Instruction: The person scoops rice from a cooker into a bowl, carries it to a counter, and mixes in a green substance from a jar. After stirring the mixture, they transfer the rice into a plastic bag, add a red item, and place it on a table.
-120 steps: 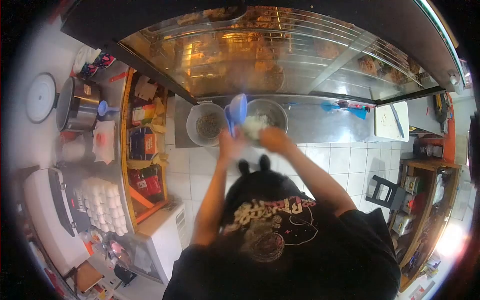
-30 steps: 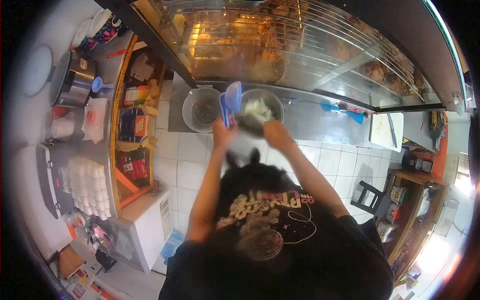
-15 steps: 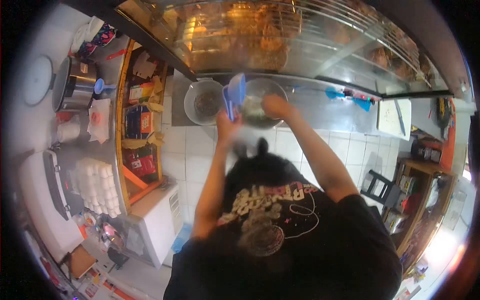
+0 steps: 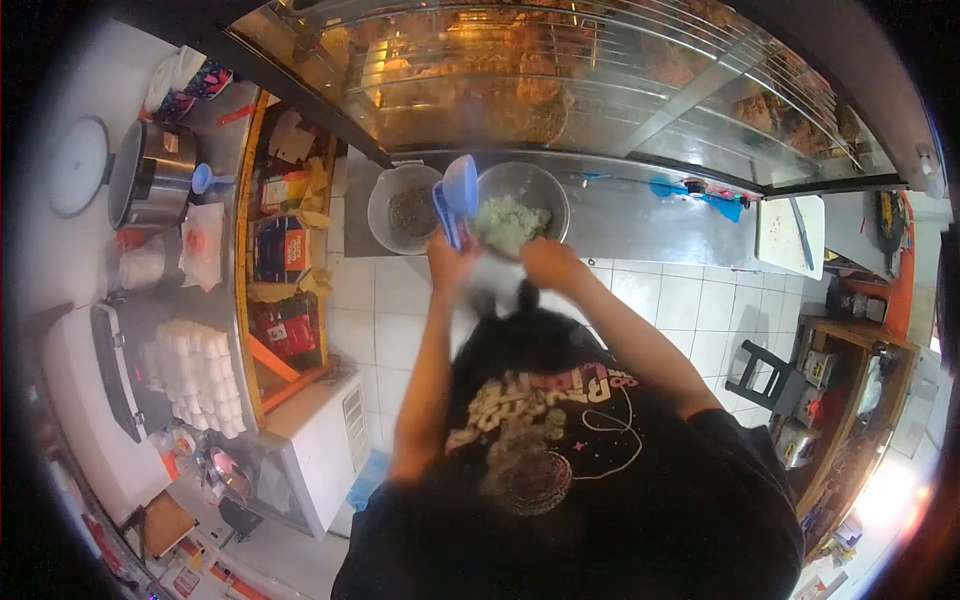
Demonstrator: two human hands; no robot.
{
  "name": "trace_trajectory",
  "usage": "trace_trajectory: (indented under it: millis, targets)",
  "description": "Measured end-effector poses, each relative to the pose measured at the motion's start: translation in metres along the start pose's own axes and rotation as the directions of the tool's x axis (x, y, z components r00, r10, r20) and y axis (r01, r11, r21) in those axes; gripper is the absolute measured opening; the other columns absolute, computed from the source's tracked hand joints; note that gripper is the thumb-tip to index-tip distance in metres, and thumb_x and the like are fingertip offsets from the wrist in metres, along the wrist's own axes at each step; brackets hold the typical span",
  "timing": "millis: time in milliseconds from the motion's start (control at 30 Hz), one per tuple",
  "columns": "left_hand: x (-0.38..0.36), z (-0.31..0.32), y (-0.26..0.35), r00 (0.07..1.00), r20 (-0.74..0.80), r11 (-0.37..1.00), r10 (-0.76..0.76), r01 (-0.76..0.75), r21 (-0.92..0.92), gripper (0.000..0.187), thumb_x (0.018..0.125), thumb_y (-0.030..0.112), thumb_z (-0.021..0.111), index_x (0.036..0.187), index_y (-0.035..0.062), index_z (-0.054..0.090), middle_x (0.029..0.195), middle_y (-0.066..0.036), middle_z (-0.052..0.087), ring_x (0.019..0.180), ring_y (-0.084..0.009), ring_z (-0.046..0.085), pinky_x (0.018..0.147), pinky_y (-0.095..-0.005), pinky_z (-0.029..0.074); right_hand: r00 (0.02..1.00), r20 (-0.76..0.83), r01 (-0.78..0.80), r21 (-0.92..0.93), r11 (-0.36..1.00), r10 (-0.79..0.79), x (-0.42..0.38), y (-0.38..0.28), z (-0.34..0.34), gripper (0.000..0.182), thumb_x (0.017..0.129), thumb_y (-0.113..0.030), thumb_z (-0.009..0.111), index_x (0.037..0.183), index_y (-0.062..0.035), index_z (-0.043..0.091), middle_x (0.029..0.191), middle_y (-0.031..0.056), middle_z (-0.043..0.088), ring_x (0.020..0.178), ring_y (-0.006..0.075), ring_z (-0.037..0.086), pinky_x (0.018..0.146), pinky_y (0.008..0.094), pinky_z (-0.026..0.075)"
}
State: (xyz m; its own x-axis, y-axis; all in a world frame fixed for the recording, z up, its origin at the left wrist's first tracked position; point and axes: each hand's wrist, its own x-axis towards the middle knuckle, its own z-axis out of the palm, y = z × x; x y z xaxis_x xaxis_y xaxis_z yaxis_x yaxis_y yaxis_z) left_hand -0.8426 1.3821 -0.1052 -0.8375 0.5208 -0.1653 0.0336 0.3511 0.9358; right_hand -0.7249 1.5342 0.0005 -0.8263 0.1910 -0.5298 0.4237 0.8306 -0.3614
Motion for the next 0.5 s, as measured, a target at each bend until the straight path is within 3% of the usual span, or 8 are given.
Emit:
trace_trajectory:
  millis: [33,100,200,300,333,433,467,500]
  targets:
    - [-0.002,0.000,-0.001,1.000,0.000,1.000,-0.001,0.001,0.001,0.011,0.086,-0.004,0.059,0.087,-0.0041,0.049,0.077,-0.007,0.056,0.061,-0.0163,0.064,0.055,-0.0296,0.058,1.000,0.001,0.000,0.001,1.000,0.000,0.004,0.003,0.002,0.023,0.082,-0.006,0.049,0.095,0.0032,0.066,0.088,0.0249,0.065,0.085,0.0412,0.066,0.075,0.0459,0.054]
    - [0.000,-0.002,-0.002,1.000,-0.022,0.993,0.018,-0.021,-0.120,0.011,0.086,-0.005,0.059,0.085,-0.0033,0.048,0.079,-0.008,0.058,0.062,-0.0162,0.064,0.056,-0.0302,0.058,0.984,-0.176,0.006,0.064,0.998,0.006,0.013,0.010,0.003,0.022,0.081,-0.006,0.051,0.095,0.0025,0.066,0.088,0.0250,0.065,0.085,0.0407,0.066,0.075,0.0473,0.054]
    - [0.000,-0.001,-0.001,0.999,-0.015,0.999,0.038,-0.038,-0.024,0.011,0.086,-0.004,0.059,0.086,-0.0027,0.048,0.078,-0.008,0.057,0.063,-0.0161,0.064,0.057,-0.0308,0.059,0.964,-0.249,-0.076,0.063,0.995,0.090,-0.007,0.015,-0.020,0.020,0.080,-0.006,0.053,0.093,0.0029,0.065,0.086,0.0256,0.064,0.084,0.0408,0.065,0.074,0.0473,0.054]
    - [-0.002,0.009,-0.011,0.997,-0.076,0.997,0.022,-0.028,-0.071,0.012,0.086,-0.003,0.060,0.087,-0.0020,0.048,0.077,-0.008,0.058,0.065,-0.0152,0.064,0.057,-0.0313,0.059,0.972,-0.139,-0.162,0.190,0.968,0.190,0.046,0.051,0.025,0.020,0.079,-0.007,0.055,0.092,0.0039,0.065,0.089,0.0259,0.065,0.085,0.0407,0.065,0.074,0.0463,0.054]
    - [-0.003,0.008,-0.005,0.997,-0.067,0.998,0.025,-0.030,-0.064,0.012,0.086,-0.003,0.060,0.087,-0.0020,0.048,0.077,-0.008,0.058,0.065,-0.0152,0.064,0.057,-0.0313,0.059,0.975,-0.223,0.039,0.072,0.997,-0.022,0.042,0.032,0.014,0.017,0.080,-0.006,0.054,0.086,0.0050,0.065,0.087,0.0283,0.064,0.086,0.0426,0.064,0.075,0.0488,0.052]
    - [-0.005,0.000,0.012,0.998,-0.022,0.998,0.061,-0.061,0.011,0.014,0.086,-0.002,0.061,0.086,-0.0012,0.047,0.076,-0.007,0.057,0.065,-0.0152,0.064,0.058,-0.0319,0.059,0.995,-0.096,0.050,0.101,0.994,-0.041,0.047,0.009,0.006,0.016,0.078,-0.006,0.055,0.083,0.0050,0.065,0.085,0.0272,0.065,0.085,0.0426,0.064,0.075,0.0488,0.052]
    - [-0.006,-0.006,0.007,1.000,-0.014,0.999,0.028,-0.028,-0.034,0.015,0.086,-0.002,0.061,0.084,-0.0007,0.046,0.075,-0.007,0.057,0.065,-0.0150,0.064,0.058,-0.0319,0.059,0.961,-0.206,0.195,0.035,0.980,-0.184,0.046,0.023,0.009,0.016,0.076,-0.008,0.056,0.082,0.0029,0.067,0.085,0.0253,0.066,0.082,0.0412,0.065,0.074,0.0489,0.053]
    - [-0.005,-0.009,0.002,1.000,-0.007,0.997,-0.005,0.004,-0.083,0.016,0.086,-0.002,0.061,0.083,-0.0003,0.045,0.075,-0.007,0.057,0.065,-0.0148,0.064,0.058,-0.0319,0.059,0.961,-0.205,0.197,0.040,0.980,-0.185,0.053,0.040,0.006,0.016,0.076,-0.008,0.056,0.082,0.0029,0.067,0.085,0.0253,0.066,0.082,0.0412,0.065,0.074,0.0489,0.053]
